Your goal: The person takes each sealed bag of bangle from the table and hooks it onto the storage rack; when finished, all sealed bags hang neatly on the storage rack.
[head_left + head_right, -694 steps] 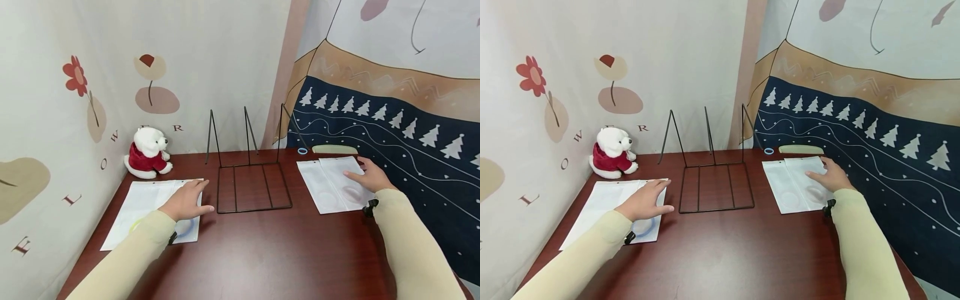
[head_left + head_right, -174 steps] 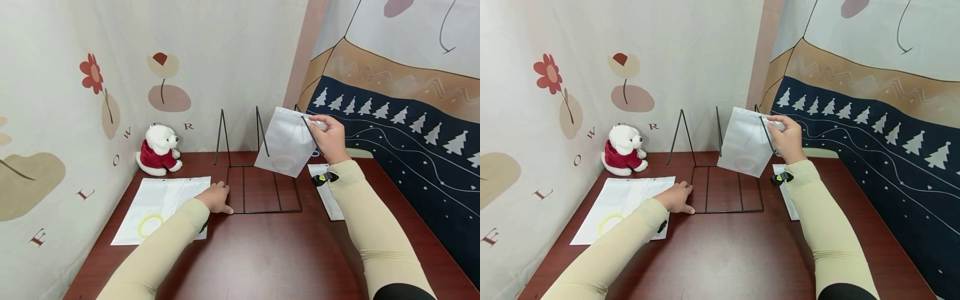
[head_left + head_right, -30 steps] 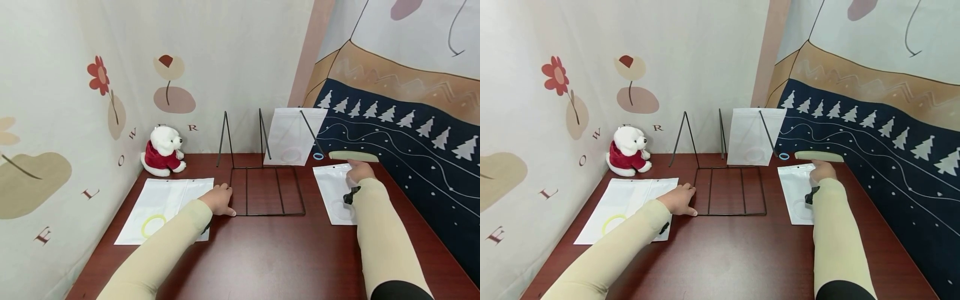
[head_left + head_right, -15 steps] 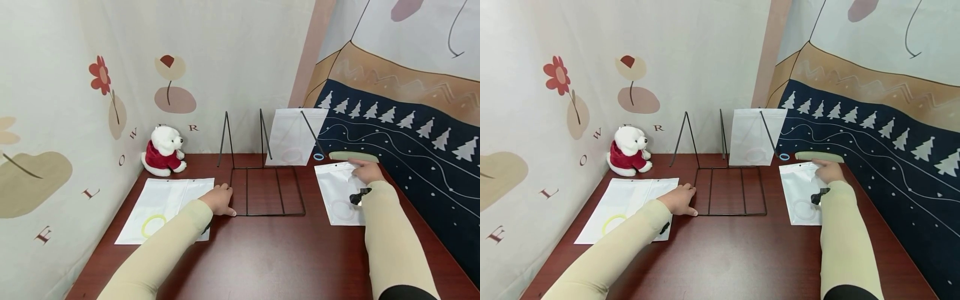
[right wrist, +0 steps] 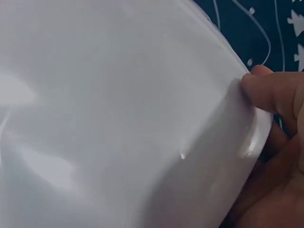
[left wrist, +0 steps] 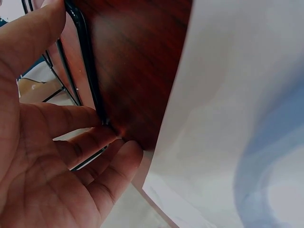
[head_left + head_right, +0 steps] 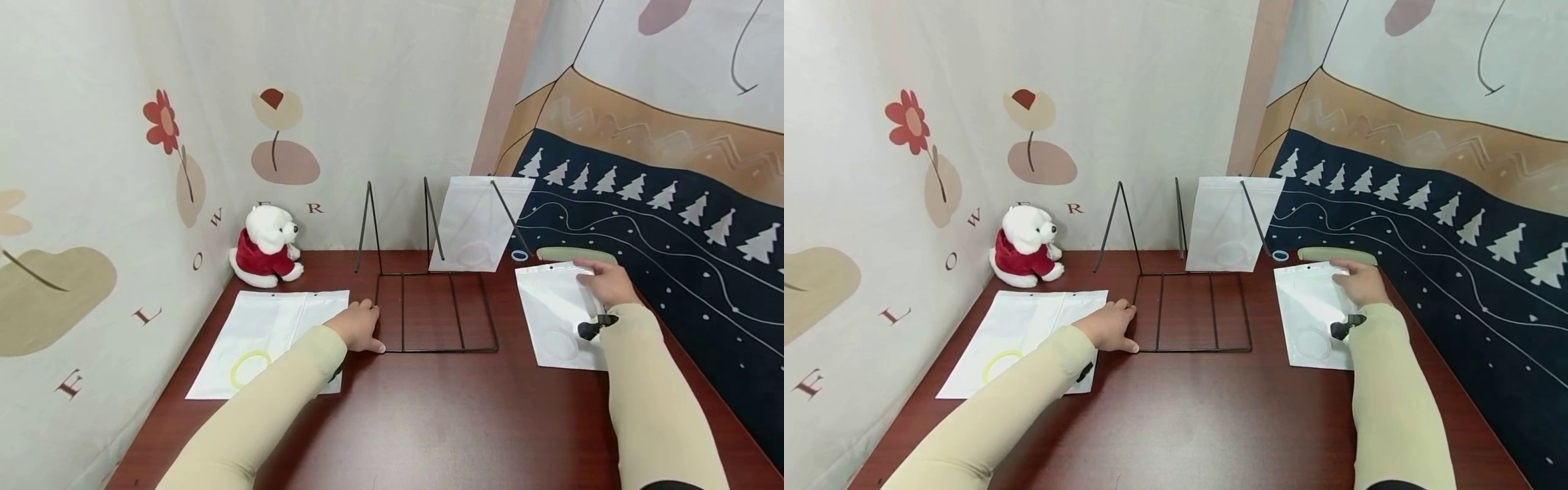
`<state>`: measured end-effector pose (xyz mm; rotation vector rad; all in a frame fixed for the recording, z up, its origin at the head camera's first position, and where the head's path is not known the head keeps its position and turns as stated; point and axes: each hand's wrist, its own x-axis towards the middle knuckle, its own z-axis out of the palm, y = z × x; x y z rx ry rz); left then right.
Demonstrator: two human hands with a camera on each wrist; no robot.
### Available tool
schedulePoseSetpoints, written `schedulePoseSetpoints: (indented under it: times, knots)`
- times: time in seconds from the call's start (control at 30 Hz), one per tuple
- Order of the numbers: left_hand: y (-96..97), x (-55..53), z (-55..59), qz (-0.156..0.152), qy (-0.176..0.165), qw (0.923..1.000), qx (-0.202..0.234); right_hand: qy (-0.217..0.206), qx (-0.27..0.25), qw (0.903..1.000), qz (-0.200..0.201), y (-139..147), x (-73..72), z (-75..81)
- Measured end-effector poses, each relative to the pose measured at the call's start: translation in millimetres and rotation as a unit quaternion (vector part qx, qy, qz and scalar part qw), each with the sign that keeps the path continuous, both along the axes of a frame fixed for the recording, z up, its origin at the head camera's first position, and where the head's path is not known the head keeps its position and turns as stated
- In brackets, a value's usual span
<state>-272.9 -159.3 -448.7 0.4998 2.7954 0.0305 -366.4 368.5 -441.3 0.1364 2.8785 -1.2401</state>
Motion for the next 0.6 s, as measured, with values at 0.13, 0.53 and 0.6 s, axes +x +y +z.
schedulePoseSetpoints:
  times: [0.13,0.53,0.6]
  knots:
    - [0.0,-0.8,0.8,0.001,-0.003,1.0,0.0,0.02,-0.008,0.9998,0.0,-6,5.2,5.0]
    - [-0.2,-1.0,0.4,0.0,-0.004,1.0,0.0,0.092,-0.051,0.9935,-0.041,-30,24.8,19.8]
    - [-0.5,-0.8,0.6,0.0,-0.003,1.0,0.001,0.103,-0.067,0.9913,-0.047,-34,29.8,23.0]
